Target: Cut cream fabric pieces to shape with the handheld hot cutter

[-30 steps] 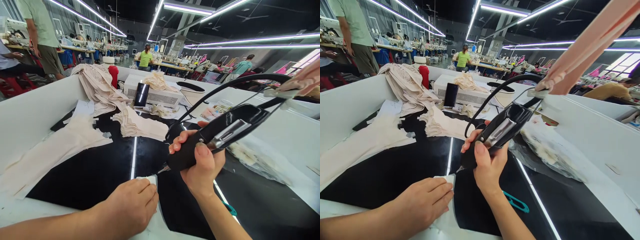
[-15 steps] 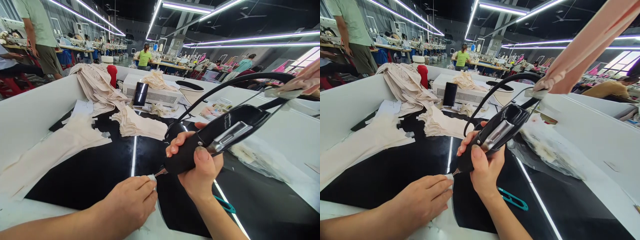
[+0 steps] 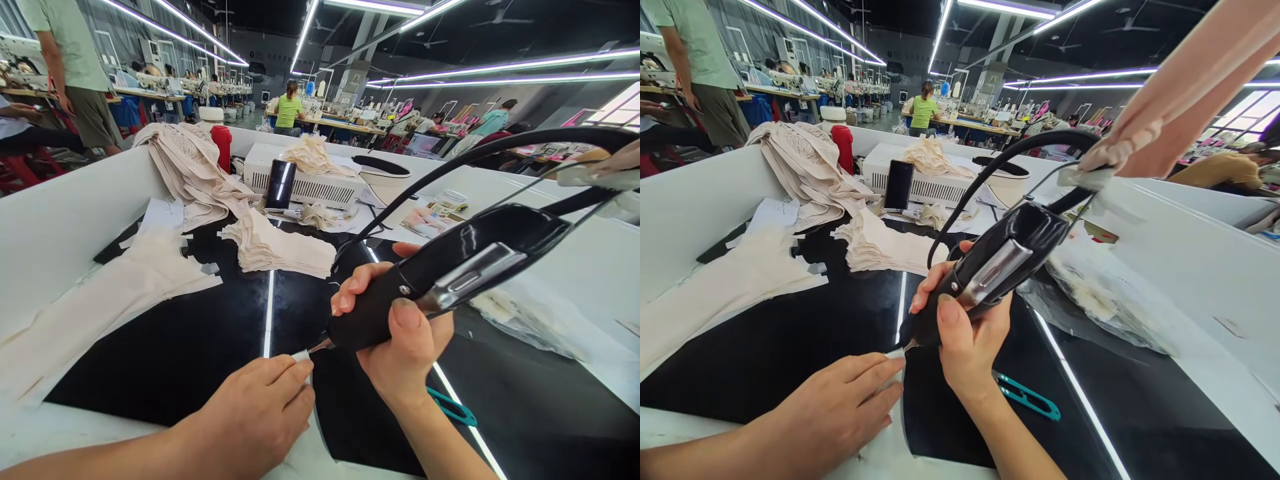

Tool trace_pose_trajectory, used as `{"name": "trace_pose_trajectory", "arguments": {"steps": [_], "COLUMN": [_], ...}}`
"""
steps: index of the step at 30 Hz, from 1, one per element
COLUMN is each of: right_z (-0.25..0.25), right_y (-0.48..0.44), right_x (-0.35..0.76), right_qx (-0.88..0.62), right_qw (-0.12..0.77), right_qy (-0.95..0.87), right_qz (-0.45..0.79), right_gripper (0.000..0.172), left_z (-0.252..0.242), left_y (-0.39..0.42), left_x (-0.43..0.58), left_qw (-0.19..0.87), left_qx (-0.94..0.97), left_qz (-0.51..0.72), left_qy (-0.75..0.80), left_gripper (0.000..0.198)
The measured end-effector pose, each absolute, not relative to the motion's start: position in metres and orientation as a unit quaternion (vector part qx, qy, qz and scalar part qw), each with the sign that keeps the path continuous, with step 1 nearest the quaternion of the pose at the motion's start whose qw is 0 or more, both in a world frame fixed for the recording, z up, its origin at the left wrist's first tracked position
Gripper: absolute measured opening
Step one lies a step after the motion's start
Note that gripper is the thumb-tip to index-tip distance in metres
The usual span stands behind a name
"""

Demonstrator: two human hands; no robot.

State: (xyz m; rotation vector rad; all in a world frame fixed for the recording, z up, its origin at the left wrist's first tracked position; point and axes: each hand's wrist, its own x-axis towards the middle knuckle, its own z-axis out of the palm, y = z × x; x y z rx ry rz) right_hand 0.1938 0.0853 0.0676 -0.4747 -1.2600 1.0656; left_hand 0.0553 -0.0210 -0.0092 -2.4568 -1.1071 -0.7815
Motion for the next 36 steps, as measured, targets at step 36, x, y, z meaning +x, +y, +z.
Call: {"name": "trace_pose_trajectory", "arguments": {"steps": [36], "right_z": [0.065], "right_y": [0.084], "right_x": [0.188], "right_qx": [-0.150], "right_qw": [0.669], "right_qy": [-0.549], "right_qz": [0.479], "right_gripper": [0.036], "left_z": [-0.016], "left_y": [-0.023], "left_x": [0.052], "left_qw": [0.185], "left_qx": [-0.871], "left_qz": [-0.227], "left_qy": [-0.394], "left_gripper": [0.019]}}
